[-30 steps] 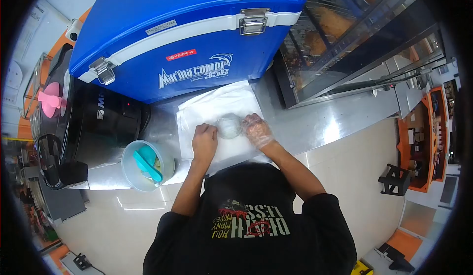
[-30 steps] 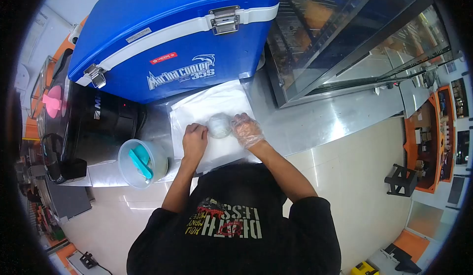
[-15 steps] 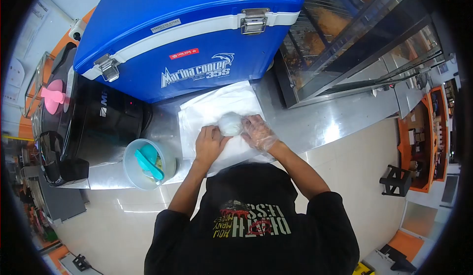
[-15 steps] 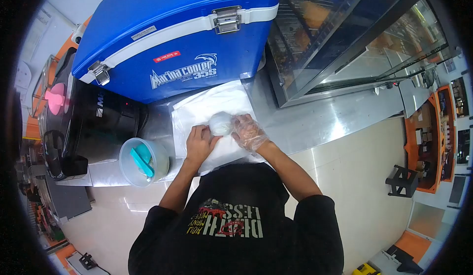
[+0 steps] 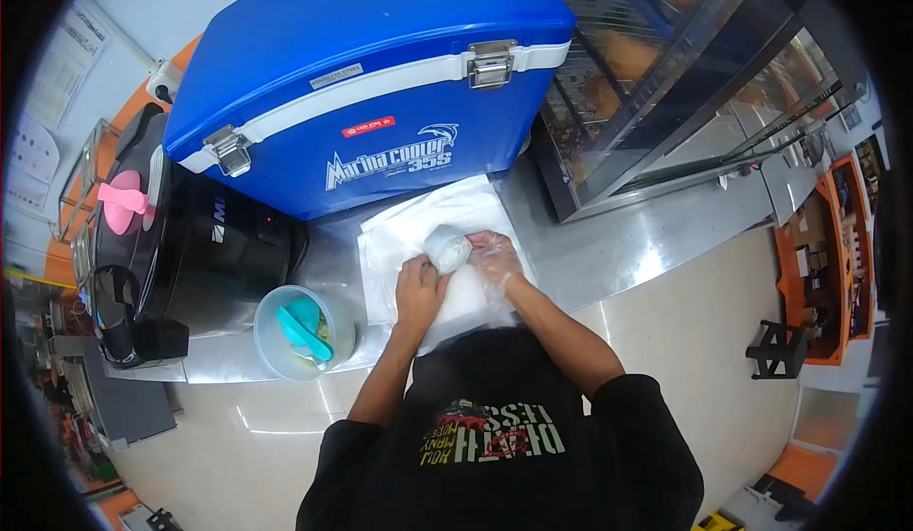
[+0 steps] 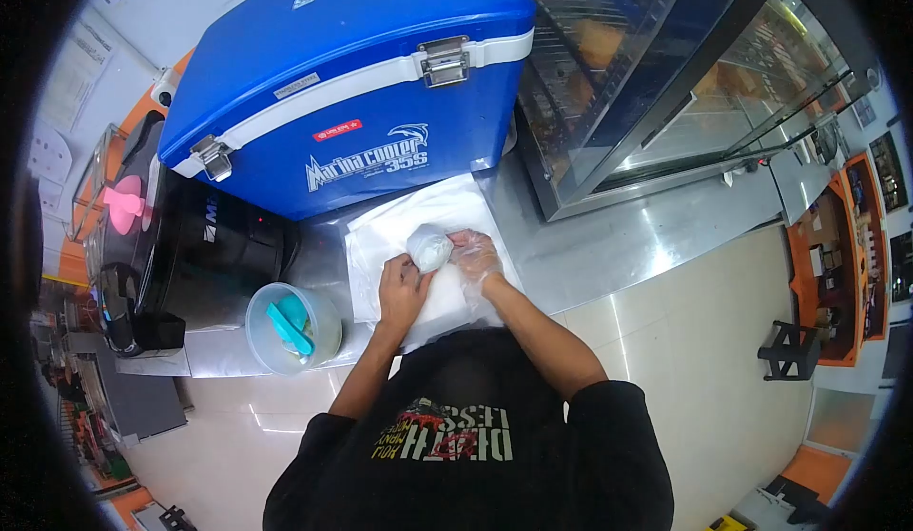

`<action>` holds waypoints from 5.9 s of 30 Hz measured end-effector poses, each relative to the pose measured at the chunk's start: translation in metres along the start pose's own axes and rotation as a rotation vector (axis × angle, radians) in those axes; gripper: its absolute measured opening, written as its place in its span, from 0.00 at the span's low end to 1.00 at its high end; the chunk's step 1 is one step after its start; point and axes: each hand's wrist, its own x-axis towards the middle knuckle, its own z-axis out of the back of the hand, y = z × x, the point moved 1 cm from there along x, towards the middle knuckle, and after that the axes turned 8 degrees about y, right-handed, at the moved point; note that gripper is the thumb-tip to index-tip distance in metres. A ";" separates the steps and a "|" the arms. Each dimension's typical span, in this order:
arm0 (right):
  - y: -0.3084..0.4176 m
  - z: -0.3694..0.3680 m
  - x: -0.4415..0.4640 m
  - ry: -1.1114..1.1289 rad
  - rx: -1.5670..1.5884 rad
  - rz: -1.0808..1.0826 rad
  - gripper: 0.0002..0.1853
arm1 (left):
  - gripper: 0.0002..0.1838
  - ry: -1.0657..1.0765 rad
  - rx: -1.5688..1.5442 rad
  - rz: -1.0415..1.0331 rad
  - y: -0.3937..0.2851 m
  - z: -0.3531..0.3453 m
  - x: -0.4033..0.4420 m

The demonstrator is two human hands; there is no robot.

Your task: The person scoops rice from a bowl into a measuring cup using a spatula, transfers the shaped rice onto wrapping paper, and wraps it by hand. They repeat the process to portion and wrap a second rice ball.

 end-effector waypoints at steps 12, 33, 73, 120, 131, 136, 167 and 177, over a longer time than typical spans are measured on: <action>0.075 -0.057 -0.005 -0.147 -0.717 -0.230 0.41 | 0.06 0.014 0.021 -0.008 0.004 -0.011 -0.004; 0.088 0.009 -0.102 -0.388 0.967 -0.022 0.24 | 0.20 -0.058 -1.244 0.610 -0.124 -0.042 0.023; 0.154 -0.323 -0.043 0.880 -1.586 0.044 0.26 | 0.02 -0.520 -0.203 0.591 -0.039 0.241 -0.142; 0.165 -0.353 0.009 1.470 -1.959 -0.001 0.10 | 0.05 -0.381 -0.799 1.036 0.096 0.251 -0.167; 0.137 -0.336 -0.001 1.447 -1.618 -0.224 0.12 | 0.04 -0.394 -1.020 1.043 0.092 0.248 -0.173; 0.170 -0.336 0.001 1.495 -1.448 -0.253 0.12 | 0.04 -0.385 -1.074 1.073 0.091 0.253 -0.176; 0.262 -0.339 -0.118 1.004 -1.595 0.432 0.21 | 0.24 -0.218 -2.757 1.009 0.047 0.282 -0.157; 0.235 -0.276 -0.112 0.670 -1.470 0.449 0.27 | 0.21 -0.221 -2.952 1.202 0.041 0.302 -0.146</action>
